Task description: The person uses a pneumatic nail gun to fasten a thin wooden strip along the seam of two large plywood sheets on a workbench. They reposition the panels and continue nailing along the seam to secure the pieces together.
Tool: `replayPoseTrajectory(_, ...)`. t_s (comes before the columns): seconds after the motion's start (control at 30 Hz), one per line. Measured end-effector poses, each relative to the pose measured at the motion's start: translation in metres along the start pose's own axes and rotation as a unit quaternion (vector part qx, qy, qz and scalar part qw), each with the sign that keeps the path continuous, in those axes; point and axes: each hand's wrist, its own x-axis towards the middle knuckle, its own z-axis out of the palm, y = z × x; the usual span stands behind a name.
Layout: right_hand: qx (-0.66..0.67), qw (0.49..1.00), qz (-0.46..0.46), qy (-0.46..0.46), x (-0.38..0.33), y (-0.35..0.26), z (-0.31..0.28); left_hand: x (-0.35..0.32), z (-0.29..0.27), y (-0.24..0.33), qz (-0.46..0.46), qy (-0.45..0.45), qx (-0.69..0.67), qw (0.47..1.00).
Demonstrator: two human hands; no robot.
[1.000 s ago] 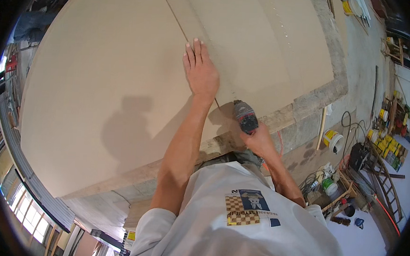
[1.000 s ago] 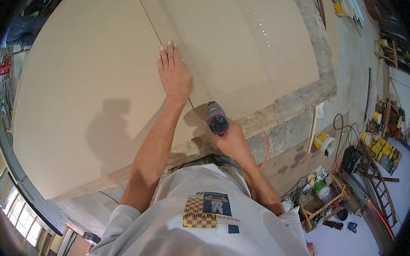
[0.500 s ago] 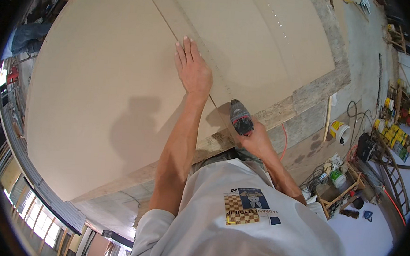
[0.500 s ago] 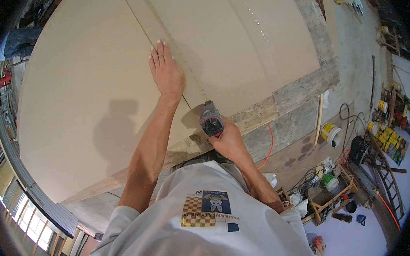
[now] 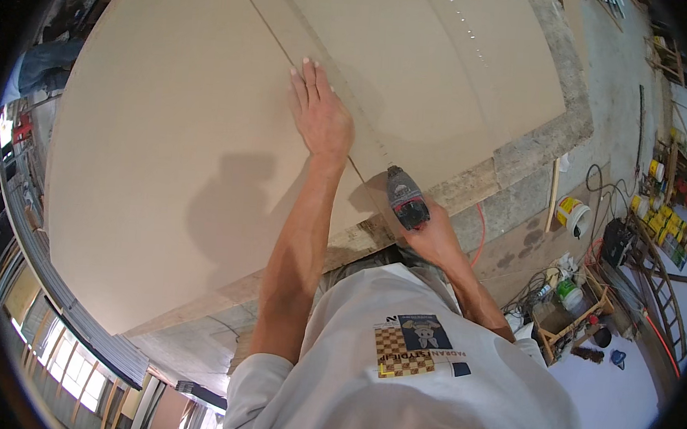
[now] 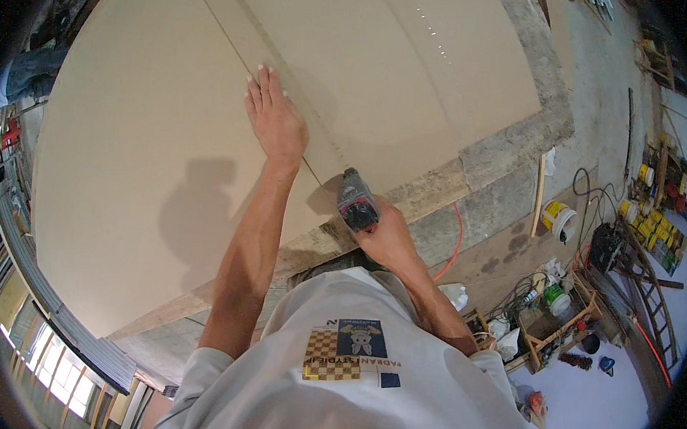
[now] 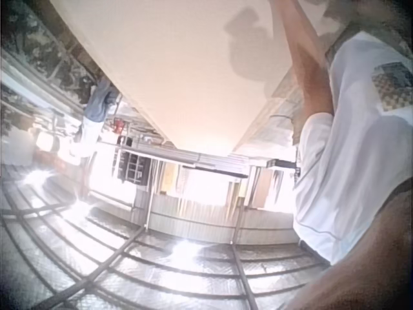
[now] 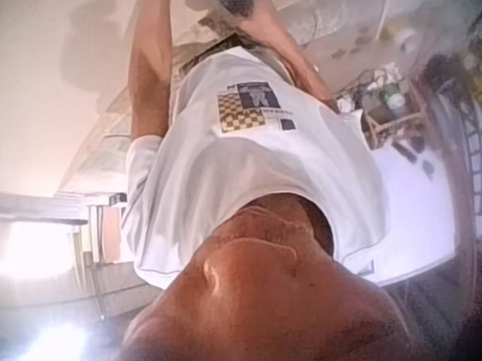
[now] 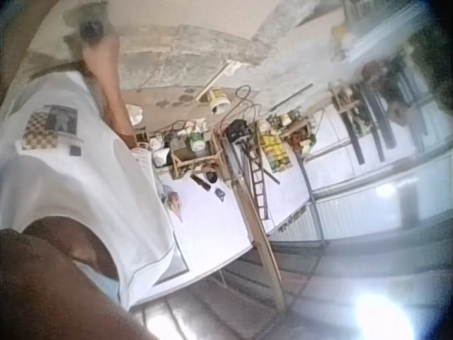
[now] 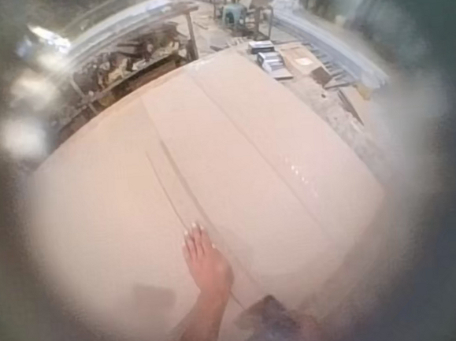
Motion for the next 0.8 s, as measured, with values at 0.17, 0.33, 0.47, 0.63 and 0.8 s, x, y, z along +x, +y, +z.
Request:
replayPoseTrajectory(0.17, -0.011, 1.0, -0.003, 0.001, -0.006, -0.001, -0.004, 0.001, 0.004, 0.001, -0.011, 0.009, -0.03, 0.999)
replayPoseTrajectory(0.33, -0.019, 1.0, 0.012, 0.007, -0.009, 0.001, -0.004, 0.001, 0.002, 0.003, -0.001, 0.004, -0.031, 1.0)
replayPoseTrajectory(0.47, -0.015, 1.0, 0.005, -0.002, -0.016, 0.004, -0.008, -0.001, 0.004, 0.004, -0.007, -0.004, -0.024, 1.0)
replayPoseTrajectory(0.63, -0.026, 1.0, 0.016, 0.006, -0.019, 0.019, -0.008, 0.0, 0.0, 0.005, -0.001, -0.007, -0.016, 1.0)
replayPoseTrajectory(0.8, -0.032, 0.999, 0.005, 0.017, -0.027, 0.037, -0.003, 0.0, 0.005, 0.003, -0.002, 0.004, -0.014, 1.0)
